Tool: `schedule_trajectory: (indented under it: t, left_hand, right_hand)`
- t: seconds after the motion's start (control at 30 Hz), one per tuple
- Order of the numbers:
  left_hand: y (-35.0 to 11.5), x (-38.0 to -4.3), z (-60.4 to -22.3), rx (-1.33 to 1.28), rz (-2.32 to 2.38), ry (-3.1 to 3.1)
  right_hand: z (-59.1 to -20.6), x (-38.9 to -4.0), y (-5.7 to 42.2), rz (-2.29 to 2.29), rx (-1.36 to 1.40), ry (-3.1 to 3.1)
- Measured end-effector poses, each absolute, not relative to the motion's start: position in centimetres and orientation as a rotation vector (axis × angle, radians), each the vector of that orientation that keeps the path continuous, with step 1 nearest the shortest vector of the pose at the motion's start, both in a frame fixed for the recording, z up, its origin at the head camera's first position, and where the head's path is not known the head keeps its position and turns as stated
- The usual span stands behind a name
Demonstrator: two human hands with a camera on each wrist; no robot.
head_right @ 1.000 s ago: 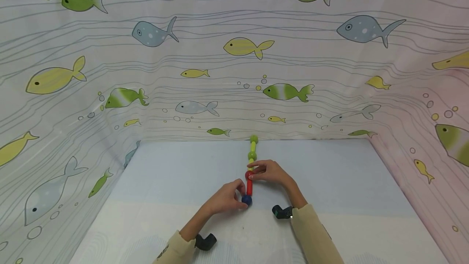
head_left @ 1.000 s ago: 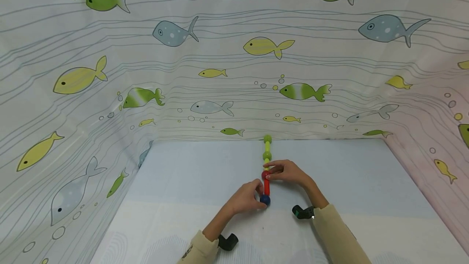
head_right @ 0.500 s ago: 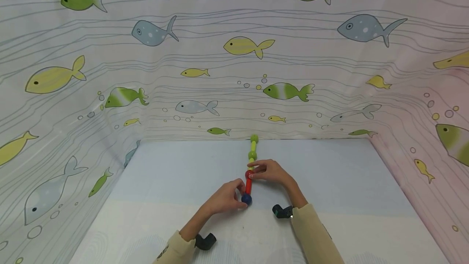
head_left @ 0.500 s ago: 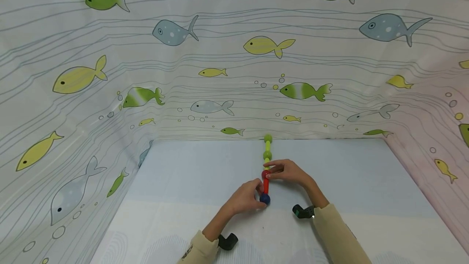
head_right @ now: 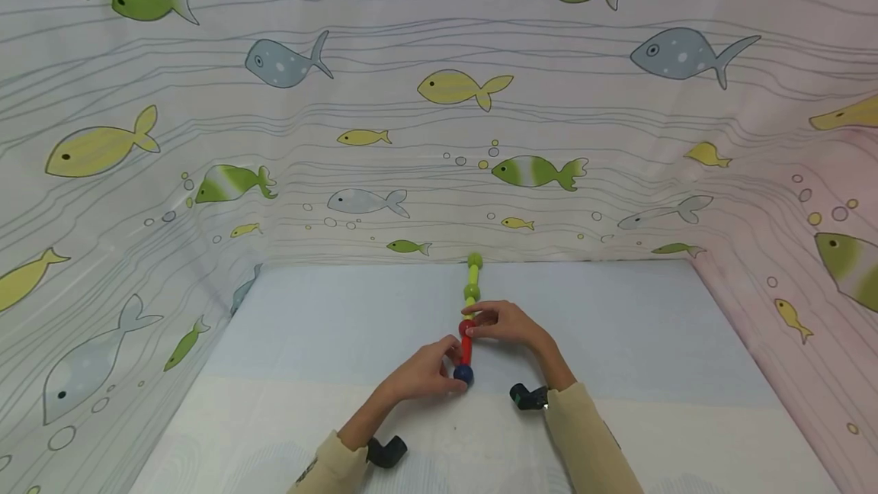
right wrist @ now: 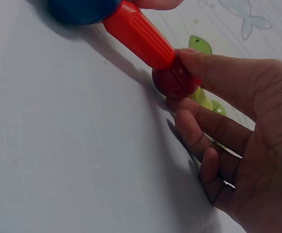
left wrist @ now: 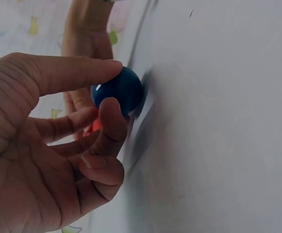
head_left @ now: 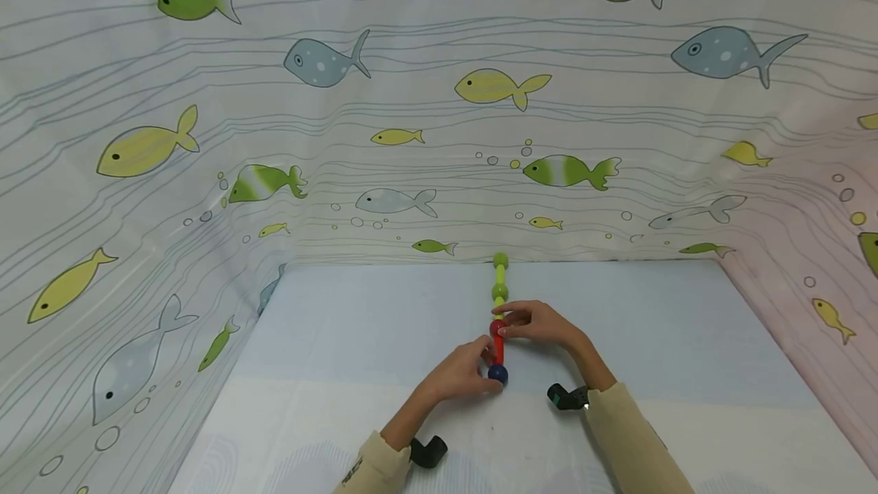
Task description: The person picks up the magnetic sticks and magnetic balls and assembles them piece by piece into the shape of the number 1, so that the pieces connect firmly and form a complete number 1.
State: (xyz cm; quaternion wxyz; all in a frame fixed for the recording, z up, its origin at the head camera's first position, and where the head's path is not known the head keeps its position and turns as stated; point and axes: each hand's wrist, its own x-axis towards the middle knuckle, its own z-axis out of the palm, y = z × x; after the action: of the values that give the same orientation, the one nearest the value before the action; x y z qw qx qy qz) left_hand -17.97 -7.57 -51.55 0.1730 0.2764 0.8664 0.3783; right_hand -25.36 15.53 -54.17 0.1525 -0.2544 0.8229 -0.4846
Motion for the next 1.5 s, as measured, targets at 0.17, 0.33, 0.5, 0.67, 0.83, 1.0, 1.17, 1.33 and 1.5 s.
schedule_trajectory:
  t: [0.17, 0.33, 0.5, 0.67, 0.83, 1.0, 1.17, 1.33, 1.5]
  left_hand:
    - [-7.6, -18.2, -51.8, 0.816, 1.129, 2.397]
    - [-7.5, -18.1, -52.0, 0.881, 1.158, 2.387]
    - [-6.8, -17.6, -51.8, 0.818, 1.056, 2.545]
    - [-5.8, -17.0, -51.5, 0.839, 0.766, 2.723]
    - [-5.6, -16.7, -51.4, 0.954, 0.644, 2.711]
    - [-5.8, -16.8, -51.3, 0.985, 0.649, 2.685]
    - [-6.3, -16.9, -51.1, 0.959, 0.669, 2.642]
    - [-6.5, -17.0, -51.1, 0.952, 0.686, 2.611]
    - [-6.7, -17.1, -51.0, 0.964, 0.703, 2.591]
  right_hand:
    - [-54.0, -25.2, 15.4, -1.345, -0.777, 2.389]
    - [-54.1, -25.1, 15.3, -1.324, -0.801, 2.406]
    - [-54.0, -25.1, 15.2, -1.327, -0.805, 2.409]
    - [-54.0, -25.1, 15.3, -1.291, -0.804, 2.432]
    - [-54.2, -25.2, 15.2, -1.286, -0.784, 2.445]
    - [-54.3, -25.2, 15.0, -1.304, -0.75, 2.463]
    - [-54.3, -25.2, 15.1, -1.313, -0.742, 2.455]
    - [-54.2, -25.3, 15.3, -1.29, -0.768, 2.451]
    - [-54.1, -25.3, 15.3, -1.285, -0.798, 2.443]
